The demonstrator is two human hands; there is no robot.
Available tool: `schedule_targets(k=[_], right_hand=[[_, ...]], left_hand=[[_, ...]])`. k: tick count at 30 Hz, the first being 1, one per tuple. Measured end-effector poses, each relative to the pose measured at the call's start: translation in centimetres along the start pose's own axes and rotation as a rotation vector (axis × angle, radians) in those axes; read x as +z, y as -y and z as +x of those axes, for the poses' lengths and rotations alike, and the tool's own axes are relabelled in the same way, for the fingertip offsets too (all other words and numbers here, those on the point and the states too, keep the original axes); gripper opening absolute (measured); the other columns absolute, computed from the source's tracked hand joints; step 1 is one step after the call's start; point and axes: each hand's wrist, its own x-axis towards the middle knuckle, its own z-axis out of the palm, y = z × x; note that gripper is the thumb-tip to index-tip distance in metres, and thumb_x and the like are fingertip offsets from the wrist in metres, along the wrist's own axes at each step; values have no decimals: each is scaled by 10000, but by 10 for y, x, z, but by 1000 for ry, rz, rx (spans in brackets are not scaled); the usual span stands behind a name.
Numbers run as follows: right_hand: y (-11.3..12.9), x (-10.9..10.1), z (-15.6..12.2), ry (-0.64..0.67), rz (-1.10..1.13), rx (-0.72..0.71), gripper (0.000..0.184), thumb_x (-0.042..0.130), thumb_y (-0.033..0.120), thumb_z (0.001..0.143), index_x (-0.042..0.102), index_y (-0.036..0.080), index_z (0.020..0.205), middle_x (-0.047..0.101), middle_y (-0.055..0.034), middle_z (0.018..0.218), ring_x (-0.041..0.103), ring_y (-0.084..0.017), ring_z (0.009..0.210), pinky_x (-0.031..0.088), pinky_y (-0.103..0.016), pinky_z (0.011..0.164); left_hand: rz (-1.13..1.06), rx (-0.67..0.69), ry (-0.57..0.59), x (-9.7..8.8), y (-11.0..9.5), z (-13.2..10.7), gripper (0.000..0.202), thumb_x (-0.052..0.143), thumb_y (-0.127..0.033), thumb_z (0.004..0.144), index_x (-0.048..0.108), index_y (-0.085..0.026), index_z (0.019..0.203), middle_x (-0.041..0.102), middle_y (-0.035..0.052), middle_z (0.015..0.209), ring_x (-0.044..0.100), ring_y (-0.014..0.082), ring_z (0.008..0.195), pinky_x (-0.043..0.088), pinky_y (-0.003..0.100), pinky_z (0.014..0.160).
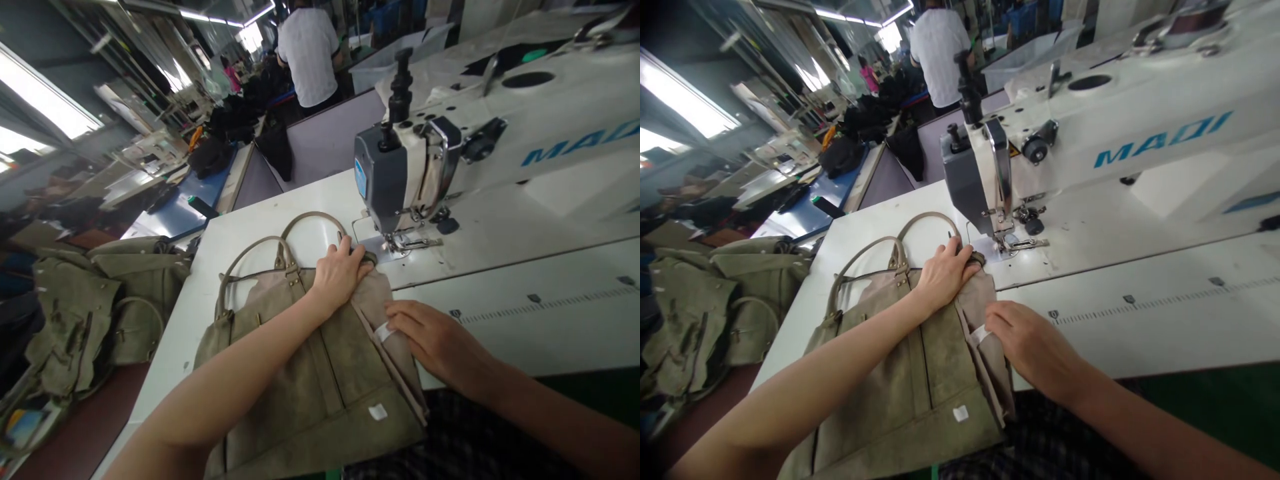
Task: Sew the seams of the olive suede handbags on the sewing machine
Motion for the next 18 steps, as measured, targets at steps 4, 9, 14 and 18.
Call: schedule_targets(k=[4,9,14,18], right_hand=[[-7,-7,-8,-73,-9,141,606,410,31,754,386,154,1347,503,-140,1324,491,-242,1228,467,-446,1004],[-9,-11,-9,-46,-49,-3,341,433,25,815,633,170,1049,636,-117,1123,518,-270,1189,443,-498,1020],[0,-16,-6,1,52,-132,359,388,25,880,649,140,1097,685,-119,1028,624,-214,1035,492,-409,993],[9,-15,-14,21,118,-124,350,374,61,912,637,115,1136,676,-150,1068,618,-223,1054,536,-360,934]], left_hand=[[138,73,-217,0,-10,-6,420,422,-361,964,402,-247,1368,401,102,1427,463,293,1104,423,456,852],[111,176,-193,6,-7,-11,363,328,-273,998,481,-166,1309,638,113,1093,541,241,931,404,402,790],[105,233,-305,7,-5,-10,375,281,-212,1008,435,-228,1350,510,77,1356,488,226,1113,326,428,967],[74,336,-260,7,-3,-6,320,278,-210,1012,576,-214,1127,627,59,1124,541,190,900,375,351,783]])
